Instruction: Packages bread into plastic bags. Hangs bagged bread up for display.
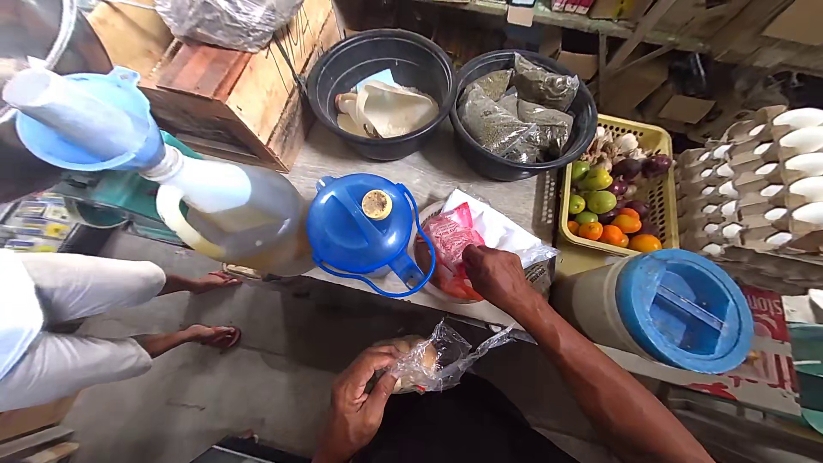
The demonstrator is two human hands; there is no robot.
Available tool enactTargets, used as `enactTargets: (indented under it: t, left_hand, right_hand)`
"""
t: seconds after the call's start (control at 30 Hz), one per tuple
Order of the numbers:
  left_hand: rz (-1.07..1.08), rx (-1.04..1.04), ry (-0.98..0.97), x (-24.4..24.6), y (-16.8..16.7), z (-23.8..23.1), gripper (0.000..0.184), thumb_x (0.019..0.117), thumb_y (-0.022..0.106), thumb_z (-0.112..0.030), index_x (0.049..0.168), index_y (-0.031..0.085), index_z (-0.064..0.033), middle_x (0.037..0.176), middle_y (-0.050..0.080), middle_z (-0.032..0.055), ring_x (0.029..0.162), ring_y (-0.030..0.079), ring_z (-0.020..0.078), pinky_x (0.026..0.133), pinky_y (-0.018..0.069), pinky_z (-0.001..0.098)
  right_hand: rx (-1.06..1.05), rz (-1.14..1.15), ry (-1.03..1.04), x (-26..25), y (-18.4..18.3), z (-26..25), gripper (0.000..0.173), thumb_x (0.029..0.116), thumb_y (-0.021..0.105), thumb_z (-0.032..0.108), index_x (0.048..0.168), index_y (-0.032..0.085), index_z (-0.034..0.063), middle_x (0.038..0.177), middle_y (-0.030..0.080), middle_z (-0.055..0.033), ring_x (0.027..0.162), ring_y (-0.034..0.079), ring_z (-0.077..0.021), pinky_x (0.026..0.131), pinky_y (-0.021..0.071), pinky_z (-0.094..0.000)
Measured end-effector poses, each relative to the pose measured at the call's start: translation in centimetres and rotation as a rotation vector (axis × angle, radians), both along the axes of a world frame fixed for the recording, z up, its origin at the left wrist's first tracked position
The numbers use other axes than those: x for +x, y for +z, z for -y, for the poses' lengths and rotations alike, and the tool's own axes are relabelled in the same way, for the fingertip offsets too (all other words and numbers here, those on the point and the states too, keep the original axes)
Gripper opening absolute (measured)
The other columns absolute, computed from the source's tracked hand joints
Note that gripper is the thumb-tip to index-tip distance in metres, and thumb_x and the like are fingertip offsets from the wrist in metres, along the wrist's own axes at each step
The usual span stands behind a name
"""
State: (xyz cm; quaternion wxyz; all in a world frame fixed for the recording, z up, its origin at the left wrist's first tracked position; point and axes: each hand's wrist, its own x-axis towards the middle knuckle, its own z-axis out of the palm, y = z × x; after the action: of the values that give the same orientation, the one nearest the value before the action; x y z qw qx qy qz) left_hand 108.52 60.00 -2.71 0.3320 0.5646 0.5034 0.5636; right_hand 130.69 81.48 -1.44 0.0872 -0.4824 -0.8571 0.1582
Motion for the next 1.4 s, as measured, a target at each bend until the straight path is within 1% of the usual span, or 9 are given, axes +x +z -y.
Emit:
enactTargets:
  t: [0.17, 0.4, 0.5, 0.67, 0.83, 0.9, 1.07, 1.2, 1.4]
  left_hand:
    - [-0.006, 0.013, -0.006, -0.2, -0.1, -0.3, 0.009, 0.1008, 0.063, -0.017, 0.104, 0.070, -0.0115, 0.110, 0.073, 0.0012, 0.107, 0.069, 0.0118, 0.093, 0.0594, 0.0280]
    - [0.011, 0.029, -0.046, 0.5, -0.2, -1.1, 0.010, 0.1004, 0.063, -0.015, 0.105, 0.070, -0.0098, 0.109, 0.073, 0.0033, 0.104, 0.070, 0.0127, 0.091, 0.0603, 0.0282]
    - [0.014, 0.042, -0.057, 1.0, -0.1, -1.5, 0.009, 0.1004, 0.063, -0.015, 0.105, 0.069, -0.0099, 0.109, 0.073, 0.0031, 0.105, 0.070, 0.0126, 0.091, 0.0601, 0.0281]
    - [-0.006, 0.084, -0.094, 2.5, 0.6, -3.0, 0.009, 0.1004, 0.062, -0.011, 0.104, 0.069, -0.0063, 0.111, 0.072, 0.0052, 0.108, 0.069, 0.0124, 0.095, 0.0589, 0.0290]
    - [-0.054, 0.174, -0.198, 4.7, 1.3, -6.6, 0.014, 0.1022, 0.059, -0.012, 0.100, 0.068, -0.0020, 0.109, 0.073, 0.0107, 0.110, 0.069, 0.0171, 0.097, 0.0578, 0.0339]
    - [-0.073, 0.240, -0.238, 5.6, 1.6, -8.4, 0.016, 0.1023, 0.058, -0.011, 0.098, 0.069, -0.0007, 0.109, 0.073, 0.0133, 0.118, 0.066, 0.0236, 0.107, 0.0519, 0.0400]
    - [-0.109, 0.322, -0.232, 7.6, 1.7, -11.7, 0.018, 0.1013, 0.053, -0.006, 0.095, 0.068, 0.0029, 0.113, 0.073, 0.0199, 0.126, 0.063, 0.0320, 0.111, 0.0501, 0.0432]
    - [-0.237, 0.355, -0.160, 8.7, 1.2, -12.8, 0.019, 0.0991, 0.052, -0.004, 0.092, 0.069, 0.0001, 0.111, 0.075, 0.0164, 0.128, 0.062, 0.0320, 0.116, 0.0435, 0.0458]
    - [-0.302, 0.349, -0.102, 9.7, 0.9, -13.0, 0.019, 0.0985, 0.054, -0.006, 0.090, 0.070, -0.0022, 0.109, 0.076, 0.0131, 0.126, 0.063, 0.0303, 0.117, 0.0407, 0.0500]
  right_hand:
    - [0.054, -0.162, -0.035, 0.7, 0.9, 0.6, 0.012, 0.0939, 0.067, 0.011, 0.093, 0.073, 0.0001, 0.086, 0.066, -0.0194, 0.077, 0.069, -0.0372, 0.063, 0.0550, -0.0538]
    - [0.167, -0.278, -0.068, 1.6, 1.5, 0.9, 0.011, 0.0940, 0.062, 0.006, 0.093, 0.069, -0.0029, 0.100, 0.071, -0.0204, 0.085, 0.072, -0.0348, 0.069, 0.0592, -0.0503]
    - [0.209, -0.278, -0.057, 1.9, 1.1, 0.9, 0.010, 0.0914, 0.062, 0.005, 0.091, 0.067, -0.0043, 0.089, 0.068, -0.0194, 0.075, 0.070, -0.0335, 0.062, 0.0577, -0.0481]
    - [0.053, -0.258, -0.056, 2.6, 1.8, 0.6, 0.019, 0.0947, 0.060, 0.005, 0.107, 0.071, -0.0031, 0.094, 0.068, -0.0204, 0.080, 0.070, -0.0355, 0.068, 0.0578, -0.0521]
    - [-0.090, -0.386, -0.079, 3.3, 3.2, 0.4, 0.009, 0.0926, 0.069, 0.009, 0.094, 0.072, 0.0011, 0.087, 0.067, -0.0121, 0.076, 0.067, -0.0226, 0.070, 0.0573, -0.0427]
    - [-0.134, -0.418, -0.088, 3.5, 3.7, 0.3, 0.009, 0.0922, 0.070, 0.012, 0.092, 0.072, 0.0029, 0.086, 0.066, -0.0094, 0.076, 0.065, -0.0179, 0.070, 0.0565, -0.0373]
    - [-0.187, -0.435, 0.020, 4.3, 4.8, 0.3, 0.019, 0.0981, 0.063, 0.016, 0.101, 0.076, 0.0025, 0.099, 0.073, -0.0109, 0.086, 0.070, -0.0147, 0.079, 0.0579, -0.0317]
    - [-0.167, -0.473, 0.069, 5.1, 5.7, 0.7, 0.019, 0.0985, 0.062, 0.015, 0.103, 0.074, 0.0015, 0.098, 0.075, -0.0088, 0.085, 0.070, -0.0087, 0.077, 0.0581, -0.0235]
    - [-0.070, -0.580, 0.099, 6.4, 6.4, 1.0, 0.018, 0.0950, 0.062, 0.014, 0.101, 0.072, 0.0001, 0.097, 0.075, -0.0085, 0.089, 0.071, -0.0071, 0.083, 0.0585, -0.0225]
